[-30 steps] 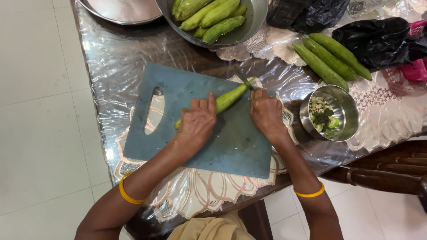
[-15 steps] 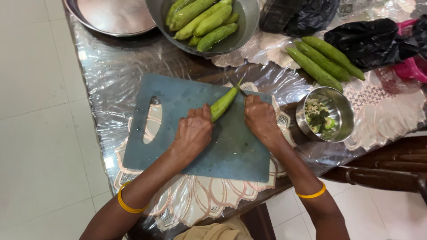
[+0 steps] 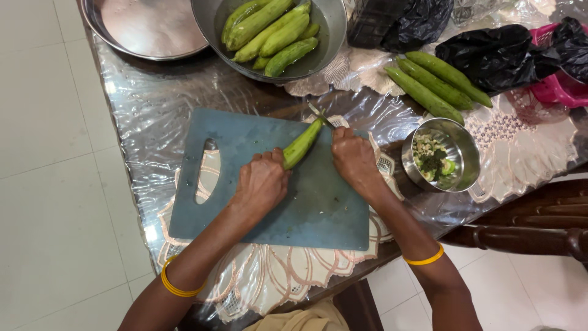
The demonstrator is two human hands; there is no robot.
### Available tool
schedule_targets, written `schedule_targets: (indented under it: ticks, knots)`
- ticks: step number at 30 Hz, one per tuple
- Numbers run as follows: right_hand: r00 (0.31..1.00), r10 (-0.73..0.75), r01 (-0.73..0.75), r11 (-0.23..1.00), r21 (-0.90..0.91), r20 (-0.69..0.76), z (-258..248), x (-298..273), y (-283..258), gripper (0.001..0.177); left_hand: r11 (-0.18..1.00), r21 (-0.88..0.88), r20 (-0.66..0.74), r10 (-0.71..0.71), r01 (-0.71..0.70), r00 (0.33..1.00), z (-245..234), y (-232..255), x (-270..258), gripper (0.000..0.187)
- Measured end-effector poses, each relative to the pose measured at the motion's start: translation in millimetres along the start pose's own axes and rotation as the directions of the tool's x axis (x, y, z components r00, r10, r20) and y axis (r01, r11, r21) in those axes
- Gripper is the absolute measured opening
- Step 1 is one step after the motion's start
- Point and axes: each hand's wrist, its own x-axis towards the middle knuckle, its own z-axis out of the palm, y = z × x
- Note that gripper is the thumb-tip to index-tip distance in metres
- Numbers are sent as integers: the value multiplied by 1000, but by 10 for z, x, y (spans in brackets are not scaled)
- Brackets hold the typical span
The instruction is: The person scrapes the outer skin of a vegetable using a knife, working over a cutting board on a table.
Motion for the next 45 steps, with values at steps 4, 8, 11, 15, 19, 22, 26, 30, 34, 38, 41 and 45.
schedule_targets:
  ticks: [4,8,11,15,19,22,26,30,34,38,41,45]
  knots:
    - [996,-31,36,998,60,-88,-135,-310,-526,12,999,-51,27,-15,17,1000,-1,-49,14,28]
    - [989,-68,84,989,120,-134,-219,-312,-635,12,998,-67,47,-12,15,999,-40,-79,38,29]
    - [1000,-8,8,997,71,-10,-131,-124,-241,12,999,-53,49,-8,11,999,-79,-2,-27,39]
    - [1000,14,-16,997,77,28,-10,3,-121,18,985,170,19,-2,-2,1000,-239,96,-10,70]
    - [1000,-1,1,999,52,5,-21,-15,-145,17,995,74,91,-72,66,993,-239,-46,-45,51]
    - [997,20,-7,981,192,-68,-146,-143,-328,9,999,-43,58,-19,21,998,-123,-178,-60,41]
    - [995,-93,99,979,179,-43,-238,-422,-755,16,997,-82,17,7,-5,1000,37,-287,-41,39]
    - [999,-31,31,999,9,-14,-79,-177,-376,13,995,-74,-45,59,-62,997,96,-296,-76,41]
    - [999,2,-2,1000,8,41,-96,20,-24,13,1000,-20,32,21,-21,999,93,-238,-68,41]
    - [999,-40,40,990,136,-9,-303,-210,-475,8,1000,-5,13,-1,1,1000,106,-186,-80,38]
    - [995,-95,95,978,183,-12,-441,-351,-810,10,996,85,31,4,-6,1000,125,-141,-141,39]
    - [991,-79,81,996,-20,104,-348,-191,-548,15,950,300,4,84,-81,996,131,-79,-146,56]
